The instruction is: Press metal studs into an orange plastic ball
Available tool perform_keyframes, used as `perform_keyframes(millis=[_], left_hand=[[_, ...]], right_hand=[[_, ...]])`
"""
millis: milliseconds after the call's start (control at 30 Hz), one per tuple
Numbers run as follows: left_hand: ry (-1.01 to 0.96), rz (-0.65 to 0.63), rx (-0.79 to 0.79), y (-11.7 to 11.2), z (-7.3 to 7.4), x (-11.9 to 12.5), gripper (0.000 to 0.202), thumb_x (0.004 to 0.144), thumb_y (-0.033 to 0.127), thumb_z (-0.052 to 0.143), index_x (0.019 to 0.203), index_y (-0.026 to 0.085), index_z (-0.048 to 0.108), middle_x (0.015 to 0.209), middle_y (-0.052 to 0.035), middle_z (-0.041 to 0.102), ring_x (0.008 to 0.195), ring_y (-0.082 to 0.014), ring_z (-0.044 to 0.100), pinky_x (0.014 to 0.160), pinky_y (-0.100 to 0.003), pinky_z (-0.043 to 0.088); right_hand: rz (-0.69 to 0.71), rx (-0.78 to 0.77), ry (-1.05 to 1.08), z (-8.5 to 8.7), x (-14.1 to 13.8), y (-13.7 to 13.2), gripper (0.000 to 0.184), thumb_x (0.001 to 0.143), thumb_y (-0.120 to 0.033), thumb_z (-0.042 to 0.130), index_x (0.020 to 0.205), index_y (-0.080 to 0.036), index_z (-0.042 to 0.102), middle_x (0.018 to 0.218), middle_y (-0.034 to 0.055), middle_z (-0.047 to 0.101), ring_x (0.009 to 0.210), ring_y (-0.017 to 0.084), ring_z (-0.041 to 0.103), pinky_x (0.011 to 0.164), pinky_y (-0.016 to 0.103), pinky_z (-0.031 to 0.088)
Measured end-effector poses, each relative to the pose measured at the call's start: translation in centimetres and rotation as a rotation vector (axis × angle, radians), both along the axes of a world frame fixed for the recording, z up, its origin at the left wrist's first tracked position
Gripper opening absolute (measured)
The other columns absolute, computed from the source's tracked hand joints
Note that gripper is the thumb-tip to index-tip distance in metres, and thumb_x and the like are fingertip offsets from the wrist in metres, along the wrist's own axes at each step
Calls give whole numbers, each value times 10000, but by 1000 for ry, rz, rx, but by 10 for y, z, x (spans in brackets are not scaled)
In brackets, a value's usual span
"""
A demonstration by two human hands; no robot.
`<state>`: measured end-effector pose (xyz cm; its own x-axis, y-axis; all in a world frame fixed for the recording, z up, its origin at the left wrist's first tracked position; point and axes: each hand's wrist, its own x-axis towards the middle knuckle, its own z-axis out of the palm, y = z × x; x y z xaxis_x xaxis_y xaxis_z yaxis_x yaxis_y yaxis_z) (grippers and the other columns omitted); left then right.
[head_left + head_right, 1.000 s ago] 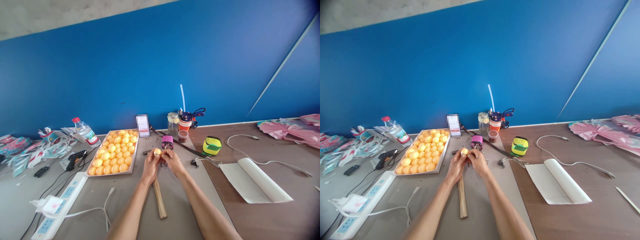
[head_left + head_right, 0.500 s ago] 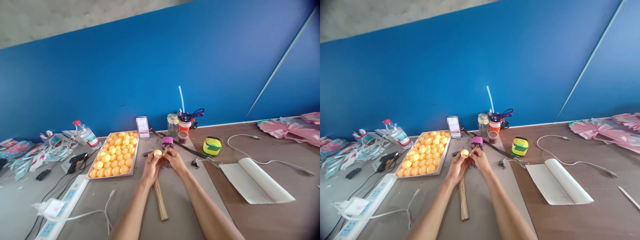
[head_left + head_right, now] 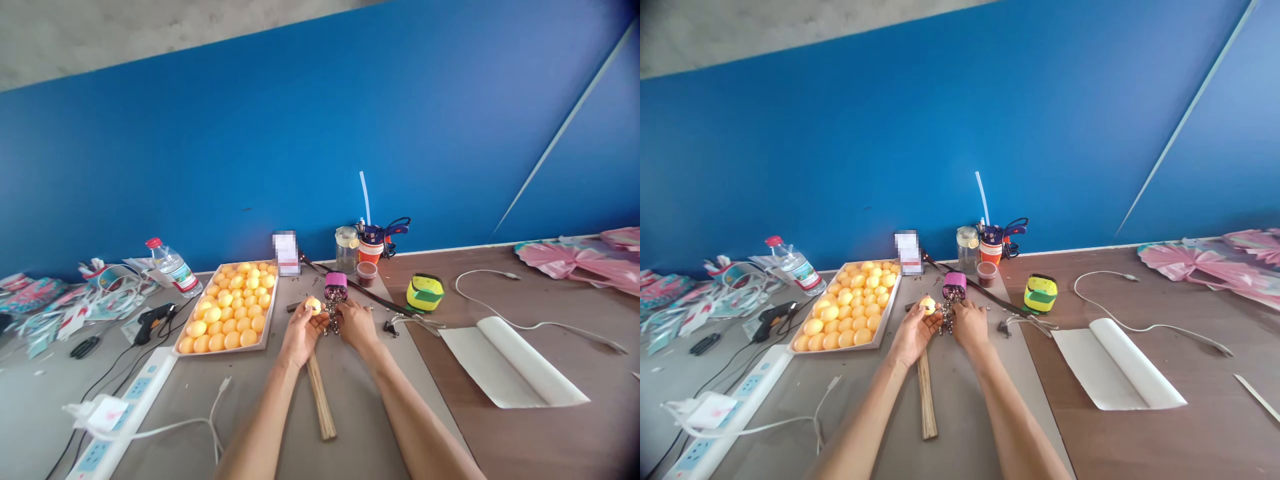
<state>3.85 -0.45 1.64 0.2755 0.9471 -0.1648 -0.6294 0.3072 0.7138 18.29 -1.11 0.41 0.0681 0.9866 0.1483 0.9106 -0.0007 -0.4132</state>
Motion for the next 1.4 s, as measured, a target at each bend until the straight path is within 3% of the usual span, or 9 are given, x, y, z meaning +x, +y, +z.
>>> perform_keyframes(millis=[333,500,633,733,833,967,1133,1233,1400], left_hand=[[0,-1,-8,2,-3,-1,372,734,243,696,1067,172,547,909,-67,680,756,-167,661,763,-313,491],[2,-2,-18,1,-1,0,357,726,243,702,1041,158,558,905,-77,684,751,-167,662,753,-308,497],[-4,-16,-14,1,-2,-1,347,739,244,692,1048,158,558,917,-80,685,758,-160,661,762,-303,499],[-8,-16,-3,2,-3,-1,347,731,245,698,1038,156,562,921,-86,684,756,-161,659,759,-306,500],[-8,-18,1,3,-4,-1,342,736,257,696,1037,161,567,922,-82,681,753,-161,657,754,-307,500],[2,-12,-10,3,-4,0,330,748,257,687,1040,163,567,899,-73,681,743,-158,659,751,-302,498],[3,-1,-17,2,-1,0,312,753,252,679,1027,156,566,876,-71,681,732,-163,662,743,-301,497],[8,-4,-17,1,0,0,312,749,256,683,1021,154,567,868,-69,681,731,-164,662,737,-302,500],[7,-6,-15,2,-2,0,334,737,256,695,1030,162,564,876,-65,683,730,-160,663,732,-298,506]], right_hand=[[-20,76,8,7,-3,-1,200,864,-184,437,860,-187,636,928,64,641,871,182,564,749,302,276],[-427,196,-21,14,14,-5,232,852,-267,471,999,-190,632,1028,120,600,1005,270,493,817,369,280],[-605,92,-66,6,28,-6,358,807,-311,530,1111,-133,596,1064,185,577,1058,333,466,879,456,274],[-592,44,-93,-1,31,-5,377,805,-305,532,1118,-101,583,1058,197,584,1060,337,487,937,490,245],[-530,43,-90,-4,26,-4,371,813,-298,523,1121,-95,567,1037,189,595,1025,324,520,919,448,288],[-414,62,-61,-1,1,-7,312,821,-274,504,1079,-112,573,1019,179,588,981,306,534,843,390,347],[-244,179,-13,2,-29,-14,295,825,-194,469,1099,-143,564,1100,148,562,1037,270,506,888,361,341],[-265,212,12,1,-25,-12,287,836,-179,452,1094,-149,573,1100,135,573,1018,258,516,874,350,345],[-359,164,66,-8,4,1,295,853,-162,425,1088,-103,593,1016,158,614,951,254,544,813,332,358]])
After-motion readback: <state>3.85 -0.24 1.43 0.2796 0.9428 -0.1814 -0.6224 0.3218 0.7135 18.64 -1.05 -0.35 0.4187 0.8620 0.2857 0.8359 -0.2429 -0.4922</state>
